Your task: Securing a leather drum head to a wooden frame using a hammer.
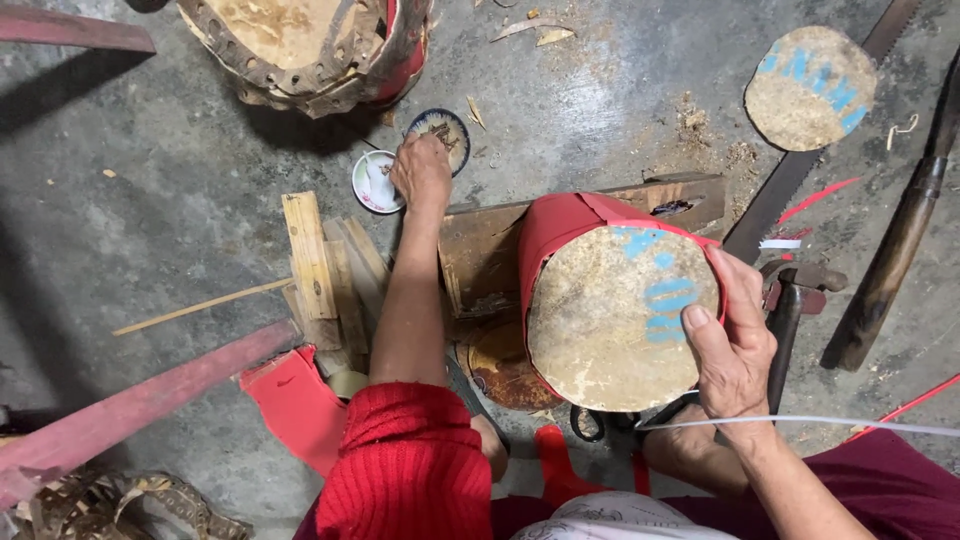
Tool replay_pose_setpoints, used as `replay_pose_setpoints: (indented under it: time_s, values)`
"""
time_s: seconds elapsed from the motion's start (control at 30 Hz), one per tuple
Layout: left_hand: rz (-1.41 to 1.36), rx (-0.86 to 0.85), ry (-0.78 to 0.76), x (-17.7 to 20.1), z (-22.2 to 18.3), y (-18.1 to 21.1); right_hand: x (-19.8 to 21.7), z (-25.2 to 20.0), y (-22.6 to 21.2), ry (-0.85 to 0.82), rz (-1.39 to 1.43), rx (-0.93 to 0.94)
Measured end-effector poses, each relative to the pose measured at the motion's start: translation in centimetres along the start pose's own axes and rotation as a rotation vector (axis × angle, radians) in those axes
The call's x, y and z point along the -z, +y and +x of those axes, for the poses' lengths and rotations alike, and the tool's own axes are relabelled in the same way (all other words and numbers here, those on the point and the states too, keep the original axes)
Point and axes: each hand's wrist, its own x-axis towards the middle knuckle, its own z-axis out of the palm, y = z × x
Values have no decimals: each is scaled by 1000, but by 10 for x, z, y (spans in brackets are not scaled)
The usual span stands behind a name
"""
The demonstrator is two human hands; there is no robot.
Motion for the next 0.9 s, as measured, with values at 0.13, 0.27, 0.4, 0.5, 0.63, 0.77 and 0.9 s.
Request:
replay_pose_setpoints:
  time_s: [0.13,0.27,0.4,0.5,0.63,0.77,0.9]
  values:
    - [-179,1,-42,29,-7,4,-2,0,5,32,62,87]
    - [-344,-4,139,80,-27,40,-3,2,-6,41,73,129]
    - [-591,-112,471,112,-44,80,-4,-1,-11,44,139,74]
    - [-748,-95,512,164,-71,127,-4,-2,-6,55,160,82]
    - [-875,-182,453,244,-126,196,1,-3,-19,79,176,104]
    - [-796,-324,312,272,-205,228,1,-4,1,71,190,146]
    - [-762,-360,136,266,-269,220,12,-6,3,76,138,175]
